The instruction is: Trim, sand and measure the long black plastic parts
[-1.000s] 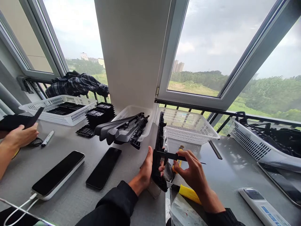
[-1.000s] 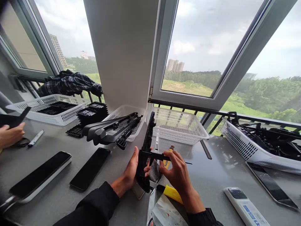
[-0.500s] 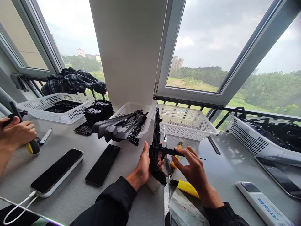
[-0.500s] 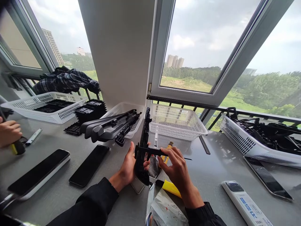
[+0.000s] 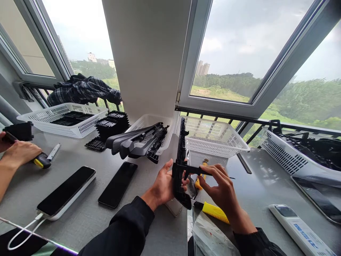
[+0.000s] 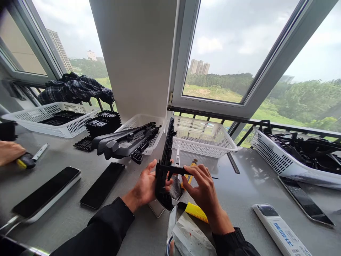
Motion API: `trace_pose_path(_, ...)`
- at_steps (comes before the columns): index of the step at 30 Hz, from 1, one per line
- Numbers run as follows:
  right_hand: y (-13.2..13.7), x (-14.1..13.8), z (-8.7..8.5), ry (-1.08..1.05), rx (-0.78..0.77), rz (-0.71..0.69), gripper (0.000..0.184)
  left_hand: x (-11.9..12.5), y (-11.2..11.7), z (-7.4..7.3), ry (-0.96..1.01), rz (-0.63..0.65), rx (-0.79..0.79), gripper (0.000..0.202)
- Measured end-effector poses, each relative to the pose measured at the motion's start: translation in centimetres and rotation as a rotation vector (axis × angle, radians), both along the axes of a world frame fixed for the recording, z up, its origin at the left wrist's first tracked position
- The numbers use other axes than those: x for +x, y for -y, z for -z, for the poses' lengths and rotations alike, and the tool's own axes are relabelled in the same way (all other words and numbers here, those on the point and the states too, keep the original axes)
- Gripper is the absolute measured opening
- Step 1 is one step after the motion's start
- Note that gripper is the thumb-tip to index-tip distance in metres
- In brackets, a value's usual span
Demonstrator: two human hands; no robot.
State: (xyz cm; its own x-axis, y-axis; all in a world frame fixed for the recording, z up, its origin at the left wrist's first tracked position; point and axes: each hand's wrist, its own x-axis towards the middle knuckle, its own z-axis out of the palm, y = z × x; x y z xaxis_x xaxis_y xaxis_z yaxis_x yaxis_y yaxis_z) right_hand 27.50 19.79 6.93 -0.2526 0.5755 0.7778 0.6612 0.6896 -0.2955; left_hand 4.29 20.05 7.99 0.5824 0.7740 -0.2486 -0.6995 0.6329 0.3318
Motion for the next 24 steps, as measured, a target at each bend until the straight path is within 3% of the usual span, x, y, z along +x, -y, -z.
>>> trace_pose_path(10,0.13,0.02,0.07,0.006,0.013,0.009,0.019,0.03,0.18,-0.08,0.044,0.04,0.03,0.043)
trace_pose_path(24,0.36,0.17,0.29,-0.017,-0.012,-0.019,0.028,0.17,0.59,-0.47,0.096,0.049,0.033,0.045)
